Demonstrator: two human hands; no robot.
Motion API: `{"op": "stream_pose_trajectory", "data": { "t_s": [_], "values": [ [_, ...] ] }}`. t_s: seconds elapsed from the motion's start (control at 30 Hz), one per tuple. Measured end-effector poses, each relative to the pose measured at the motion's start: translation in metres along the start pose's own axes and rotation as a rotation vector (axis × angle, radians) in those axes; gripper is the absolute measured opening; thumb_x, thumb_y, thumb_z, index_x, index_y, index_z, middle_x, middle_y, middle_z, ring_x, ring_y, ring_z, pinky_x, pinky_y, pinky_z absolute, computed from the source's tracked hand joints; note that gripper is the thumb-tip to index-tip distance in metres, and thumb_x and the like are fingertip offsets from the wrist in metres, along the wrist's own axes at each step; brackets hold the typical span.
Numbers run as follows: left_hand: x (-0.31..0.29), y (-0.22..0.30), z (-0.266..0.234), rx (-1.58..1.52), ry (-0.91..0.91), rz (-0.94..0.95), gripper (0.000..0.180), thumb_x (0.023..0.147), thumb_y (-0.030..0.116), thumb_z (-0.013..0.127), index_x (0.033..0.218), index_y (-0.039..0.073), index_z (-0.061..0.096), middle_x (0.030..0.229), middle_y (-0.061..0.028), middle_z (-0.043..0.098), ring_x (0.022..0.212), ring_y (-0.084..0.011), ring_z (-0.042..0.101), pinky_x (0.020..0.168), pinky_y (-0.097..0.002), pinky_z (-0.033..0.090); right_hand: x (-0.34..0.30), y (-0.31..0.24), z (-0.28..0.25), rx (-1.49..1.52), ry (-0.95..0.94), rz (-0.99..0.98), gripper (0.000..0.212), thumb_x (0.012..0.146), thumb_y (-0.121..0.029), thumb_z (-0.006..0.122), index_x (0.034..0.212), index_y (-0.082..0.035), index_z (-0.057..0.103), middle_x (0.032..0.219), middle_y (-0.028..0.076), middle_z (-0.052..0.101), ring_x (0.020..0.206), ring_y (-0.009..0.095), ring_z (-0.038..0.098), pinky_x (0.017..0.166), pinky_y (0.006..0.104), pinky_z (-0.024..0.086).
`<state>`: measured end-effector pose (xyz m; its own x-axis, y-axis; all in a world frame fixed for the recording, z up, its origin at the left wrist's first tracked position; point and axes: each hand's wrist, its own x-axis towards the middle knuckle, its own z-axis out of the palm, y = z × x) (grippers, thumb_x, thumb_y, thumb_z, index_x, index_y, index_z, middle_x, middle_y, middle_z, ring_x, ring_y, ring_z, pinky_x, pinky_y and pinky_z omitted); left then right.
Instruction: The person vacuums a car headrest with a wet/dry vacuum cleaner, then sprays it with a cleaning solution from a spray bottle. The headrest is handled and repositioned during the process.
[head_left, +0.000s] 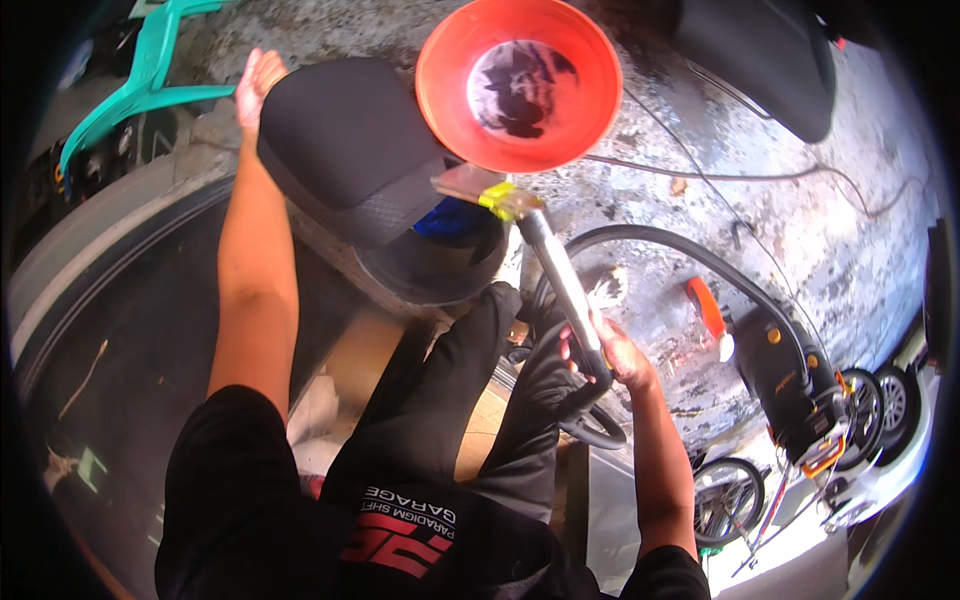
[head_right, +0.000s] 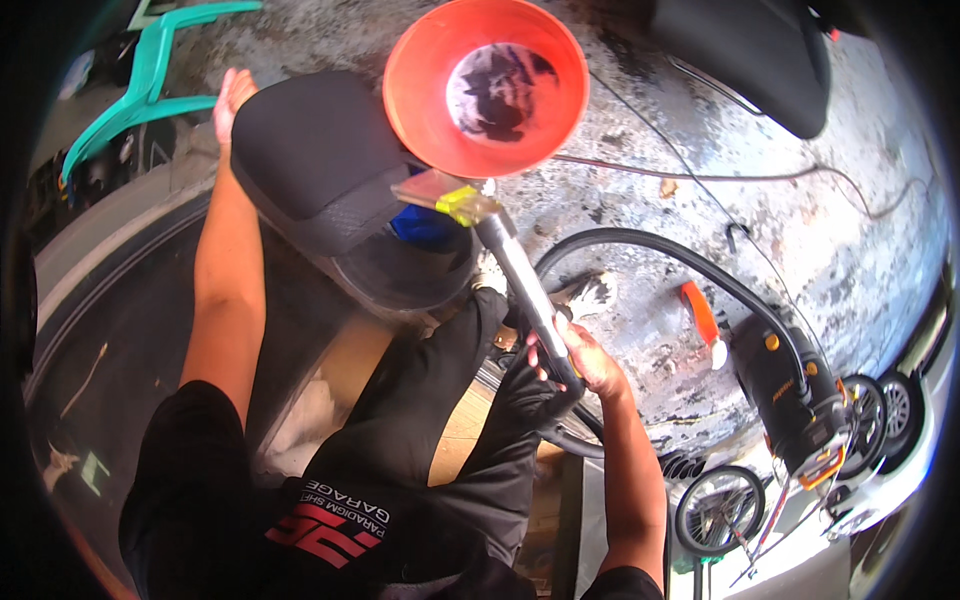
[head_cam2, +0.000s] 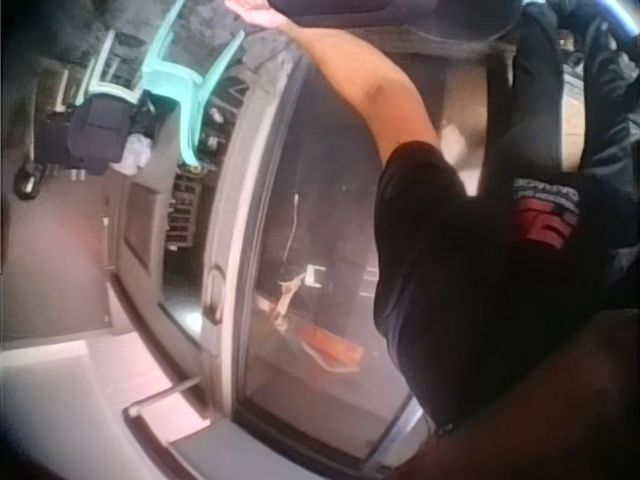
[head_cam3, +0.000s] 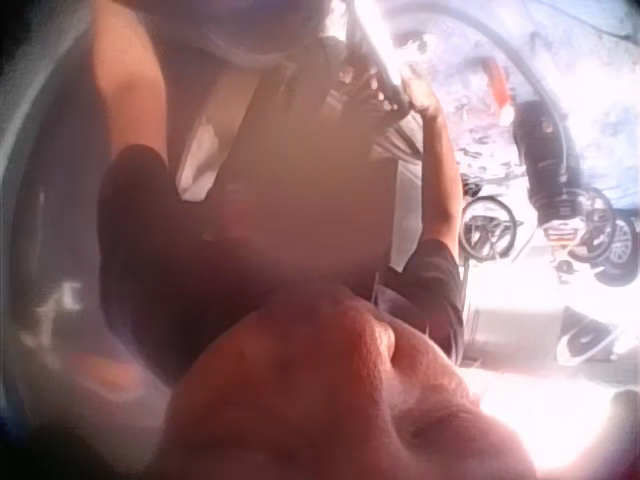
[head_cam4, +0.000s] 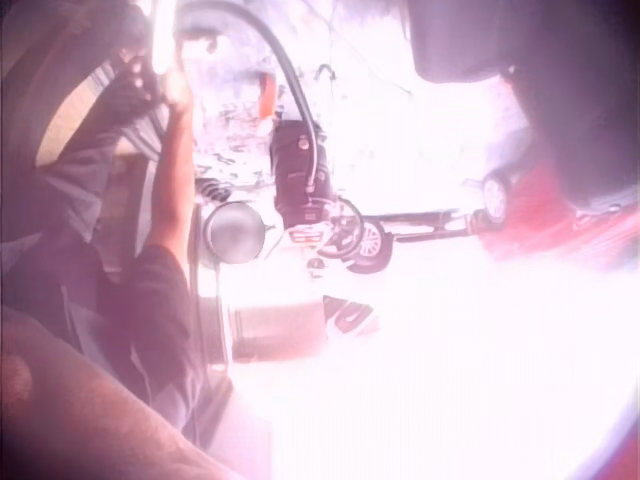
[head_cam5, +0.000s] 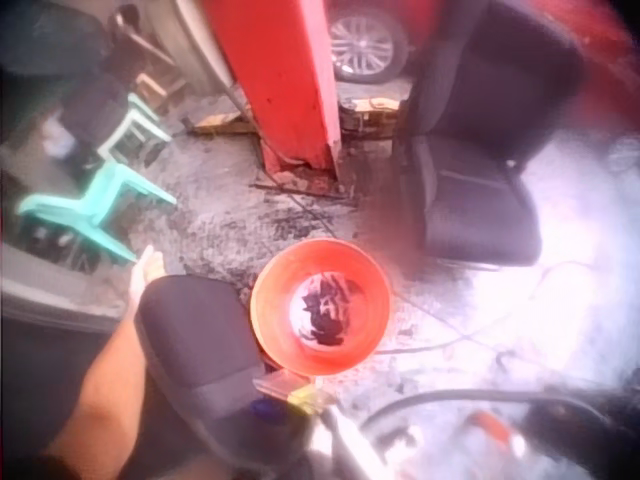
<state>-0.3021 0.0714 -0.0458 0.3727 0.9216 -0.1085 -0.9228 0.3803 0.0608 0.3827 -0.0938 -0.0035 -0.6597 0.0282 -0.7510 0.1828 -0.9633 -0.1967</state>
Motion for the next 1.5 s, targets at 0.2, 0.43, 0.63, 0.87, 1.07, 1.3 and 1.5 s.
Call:
{"op": "stream_pose_trajectory", "data": {
  "t_s": [0.2, 0.43, 0.63, 0.87, 1.07, 1.3, 1.5],
  "values": [
    [-0.092, 0.113, -0.075, 0.586, -0.082, 0.242, 0.044, 0.114, 0.025, 0.042, 0.147, -0.003, 0.045, 0.134, -0.0199, 0.061, 0.117, -0.0306, 0.065, 0.098, -0.0362, 0.054, -0.12, 0.01, -0.032, -0.203, 0.302, -0.055, 0.037, 0.093, -0.037, 0.081, 0.112, -0.008, 0.07, 0.083, 0.001, 0.069, 0.061, 0.009, 0.059, 0.053, 0.0247, 0.048],
    [-0.069, 0.069, -0.035, 1.222, 0.905, 0.661, 0.053, 0.114, 0.02, 0.037, 0.163, 0.001, 0.03, 0.16, -0.0272, 0.044, 0.141, -0.0423, 0.053, 0.123, -0.0495, 0.04, -0.181, 0.055, -0.147, -0.664, 0.669, 0.082, 0.037, 0.083, -0.031, 0.078, 0.104, -0.001, 0.074, 0.08, 0.003, 0.069, 0.074, 0.012, 0.064, 0.068, 0.0327, 0.052],
    [-0.028, -0.078, 0.055, 1.138, 1.182, 0.766, 0.052, 0.113, 0.015, 0.038, 0.16, -0.006, 0.032, 0.16, -0.0301, 0.043, 0.15, -0.0412, 0.043, 0.131, -0.0505, 0.027, -0.139, 0.076, -0.266, -0.698, 0.748, -0.093, 0.044, 0.083, -0.032, 0.08, 0.114, -0.001, 0.075, 0.085, 0.004, 0.074, 0.074, 0.01, 0.066, 0.068, 0.0311, 0.055],
    [-0.056, -0.154, 0.092, 0.829, 0.558, 0.317, 0.052, 0.115, 0.036, 0.041, 0.068, 0.015, 0.032, 0.065, -0.0013, 0.031, 0.056, -0.0129, 0.028, 0.061, -0.0305, 0.028, -0.169, 0.059, -0.314, -0.8, 1.243, -0.493, 0.055, 0.09, -0.034, 0.08, 0.138, -0.013, 0.064, 0.129, 0.021, 0.066, 0.126, 0.04, 0.061, 0.106, 0.047, 0.049],
    [-0.069, -0.257, 0.111, 0.891, 0.778, 0.384, 0.058, 0.115, 0.045, 0.036, 0.065, 0.016, 0.032, 0.06, -0.0004, 0.028, 0.052, -0.0127, 0.026, 0.055, -0.0304, 0.026, -0.408, 0.102, -0.425, -1.027, 2.544, -0.044, 0.083, 0.079, -0.048, 0.086, 0.147, -0.013, 0.053, 0.143, 0.014, 0.058, 0.137, 0.037, 0.052, 0.106, 0.0569, 0.044],
    [-0.018, -0.328, 0.123, 0.969, 1.149, 0.379, 0.056, 0.114, 0.049, 0.041, 0.069, 0.017, 0.031, 0.061, 0.0034, 0.026, 0.05, -0.0097, 0.022, 0.049, -0.0274, 0.022, -0.519, 0.179, -0.497, -0.581, 2.692, 0.422, 0.111, 0.072, -0.069, 0.085, 0.158, -0.015, 0.041, 0.151, 0.012, 0.048, 0.137, 0.039, 0.049, 0.102, 0.0617, 0.044],
    [0.02, -0.394, 0.162, 1.055, 1.247, 0.316, 0.057, 0.114, 0.051, 0.04, 0.068, 0.019, 0.029, 0.06, 0.0042, 0.025, 0.047, -0.0087, 0.021, 0.045, -0.0269, 0.021, -0.515, 0.167, -0.5, -0.608, 2.774, 0.504, 0.102, 0.074, -0.072, 0.081, 0.15, -0.013, 0.048, 0.136, 0.015, 0.053, 0.122, 0.044, 0.054, 0.092, 0.0614, 0.047]
  ]
}}
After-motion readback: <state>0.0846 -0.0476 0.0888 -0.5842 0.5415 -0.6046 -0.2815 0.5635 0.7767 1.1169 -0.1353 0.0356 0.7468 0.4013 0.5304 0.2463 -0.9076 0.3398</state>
